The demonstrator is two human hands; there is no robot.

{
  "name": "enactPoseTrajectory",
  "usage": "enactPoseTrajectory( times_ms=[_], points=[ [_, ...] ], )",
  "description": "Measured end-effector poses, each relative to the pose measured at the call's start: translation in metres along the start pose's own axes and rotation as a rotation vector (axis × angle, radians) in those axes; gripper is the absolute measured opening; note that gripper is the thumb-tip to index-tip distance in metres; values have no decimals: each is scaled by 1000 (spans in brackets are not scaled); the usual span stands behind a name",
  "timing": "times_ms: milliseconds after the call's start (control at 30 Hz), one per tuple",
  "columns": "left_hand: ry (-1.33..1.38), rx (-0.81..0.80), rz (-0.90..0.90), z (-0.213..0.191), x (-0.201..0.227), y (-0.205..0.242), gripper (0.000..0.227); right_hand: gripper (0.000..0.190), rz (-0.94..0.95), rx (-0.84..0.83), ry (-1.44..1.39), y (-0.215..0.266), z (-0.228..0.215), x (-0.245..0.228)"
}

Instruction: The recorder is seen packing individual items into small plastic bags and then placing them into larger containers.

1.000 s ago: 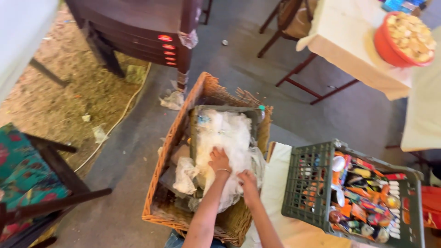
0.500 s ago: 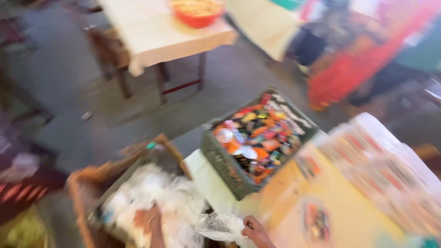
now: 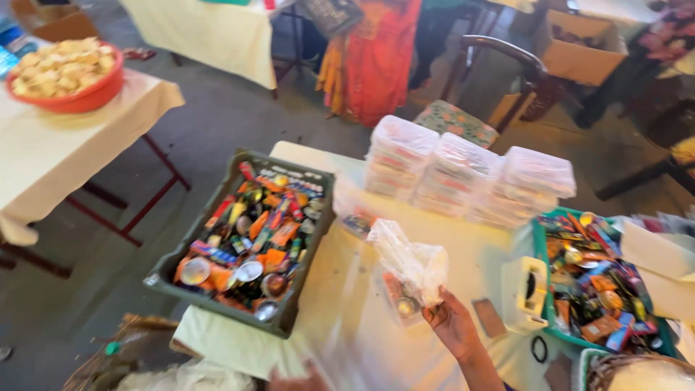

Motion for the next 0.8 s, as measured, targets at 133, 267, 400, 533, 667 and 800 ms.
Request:
enactPoseTrajectory(
  times_ms=[133, 267, 400, 533, 667, 800],
  points=[
    [99, -290, 126, 94, 74, -19, 70, 27, -124, -26, 15, 10, -1, -43],
    [230, -536, 230, 188, 223, 46, 59, 33, -227, -69, 202, 39, 21, -66],
    [439, -510, -8, 238, 233, 43, 39, 31, -491, 135, 579, 56, -9, -87],
    [390, -464, 159, 230, 221, 17, 43, 20, -989, 129, 970, 96, 36, -134],
    [276, -495, 211, 204, 249, 27, 18, 25, -1136, -4, 1079, 90, 4, -119],
    [238, -538, 382, 192, 266, 21, 37, 42, -585, -38, 309, 53, -41, -91]
  ],
)
Point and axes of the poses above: each hand's wrist, its own y-axis away from the middle knuckle, its own z-axis out of the palm, x = y × z, the point moved 7 cm from there along -y, towards the middle knuckle, and after that the axes turned 7 degrees about -z, right-handed, at the moved point
